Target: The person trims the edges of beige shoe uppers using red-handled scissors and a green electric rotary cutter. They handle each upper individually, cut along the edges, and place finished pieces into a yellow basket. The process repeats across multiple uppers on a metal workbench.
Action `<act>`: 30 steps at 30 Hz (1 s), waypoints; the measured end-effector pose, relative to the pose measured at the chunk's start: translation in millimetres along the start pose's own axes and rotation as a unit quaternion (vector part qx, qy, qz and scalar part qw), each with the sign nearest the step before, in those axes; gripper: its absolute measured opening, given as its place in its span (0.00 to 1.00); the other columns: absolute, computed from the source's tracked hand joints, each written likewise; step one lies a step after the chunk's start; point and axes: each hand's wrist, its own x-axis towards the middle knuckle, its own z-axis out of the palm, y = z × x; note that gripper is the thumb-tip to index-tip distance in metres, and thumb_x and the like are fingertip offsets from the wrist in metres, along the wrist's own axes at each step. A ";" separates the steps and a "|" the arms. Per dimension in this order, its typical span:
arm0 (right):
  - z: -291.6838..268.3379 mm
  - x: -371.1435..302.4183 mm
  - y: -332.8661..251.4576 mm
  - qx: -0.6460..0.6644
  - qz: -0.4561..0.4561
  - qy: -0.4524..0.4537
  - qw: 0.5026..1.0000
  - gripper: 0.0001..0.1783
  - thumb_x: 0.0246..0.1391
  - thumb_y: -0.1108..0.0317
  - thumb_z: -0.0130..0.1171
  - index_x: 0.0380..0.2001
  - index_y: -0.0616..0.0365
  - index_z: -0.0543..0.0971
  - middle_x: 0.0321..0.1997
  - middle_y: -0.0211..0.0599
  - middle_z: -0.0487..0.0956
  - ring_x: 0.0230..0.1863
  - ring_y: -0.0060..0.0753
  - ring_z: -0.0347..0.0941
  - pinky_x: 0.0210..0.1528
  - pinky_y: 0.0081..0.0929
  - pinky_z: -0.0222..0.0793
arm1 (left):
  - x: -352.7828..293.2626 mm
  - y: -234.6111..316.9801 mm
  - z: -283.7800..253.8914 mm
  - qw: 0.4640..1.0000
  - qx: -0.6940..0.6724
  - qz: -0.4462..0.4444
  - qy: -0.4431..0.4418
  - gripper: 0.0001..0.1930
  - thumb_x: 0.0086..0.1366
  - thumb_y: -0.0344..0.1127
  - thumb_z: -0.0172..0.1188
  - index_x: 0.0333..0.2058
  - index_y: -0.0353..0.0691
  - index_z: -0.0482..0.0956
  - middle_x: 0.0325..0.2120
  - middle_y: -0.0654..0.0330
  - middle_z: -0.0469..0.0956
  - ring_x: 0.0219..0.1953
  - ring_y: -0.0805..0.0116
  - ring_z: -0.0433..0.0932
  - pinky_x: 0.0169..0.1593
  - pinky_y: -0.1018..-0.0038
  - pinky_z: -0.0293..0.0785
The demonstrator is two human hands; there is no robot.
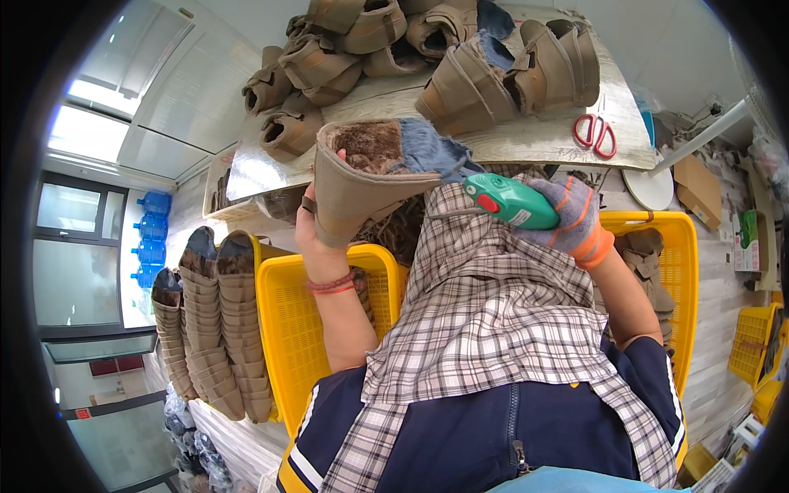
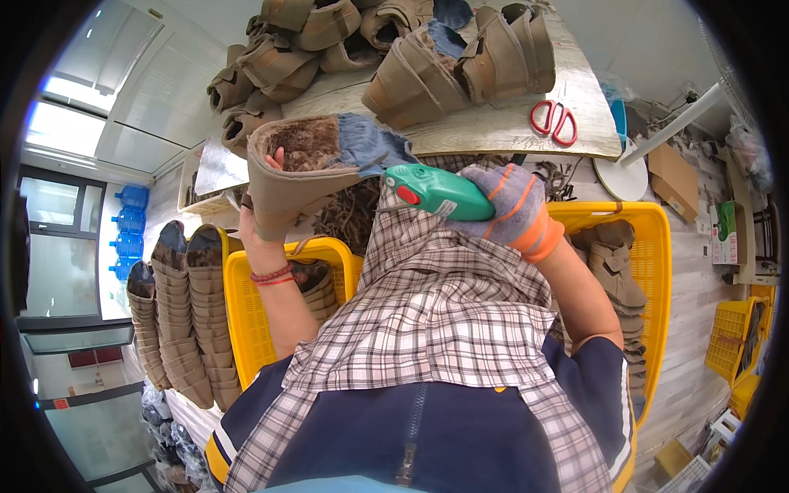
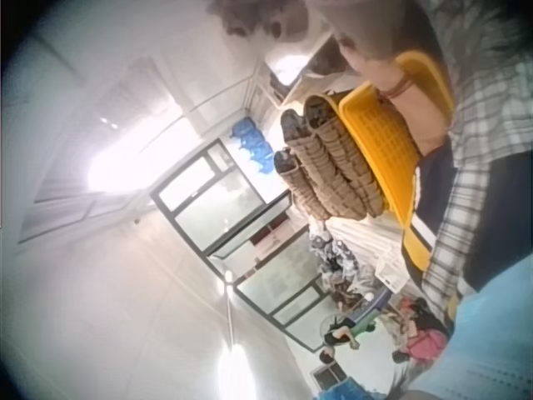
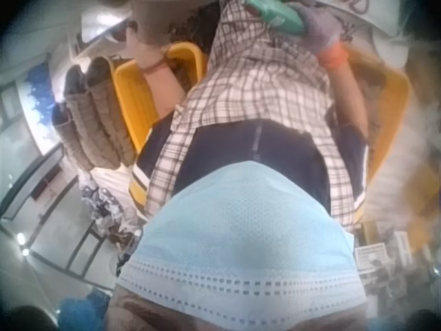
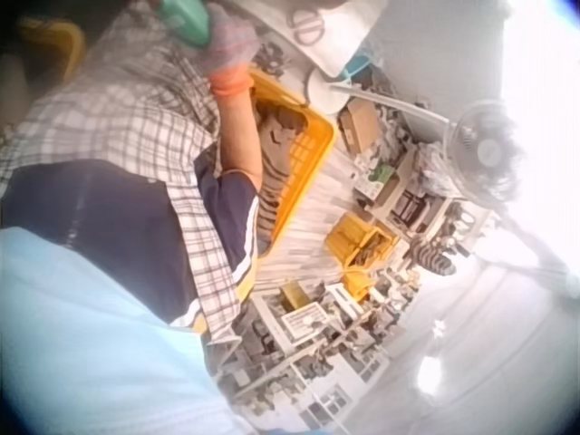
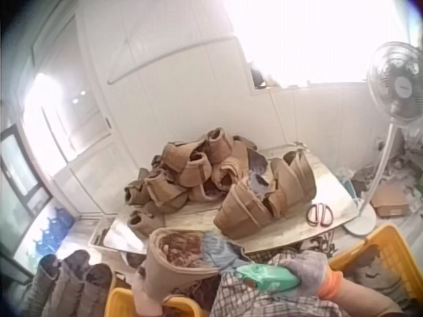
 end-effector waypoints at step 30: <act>14.3 36.0 -50.4 0.149 0.125 -0.016 0.981 0.28 0.34 0.55 0.74 0.38 0.58 0.78 0.26 0.42 0.79 0.26 0.43 0.76 0.29 0.32 0.72 | -10.2 -51.8 -4.7 0.880 0.371 0.268 -0.126 0.23 0.61 0.23 0.57 0.55 0.36 0.67 0.51 0.58 0.72 0.52 0.63 0.72 0.56 0.63 0.69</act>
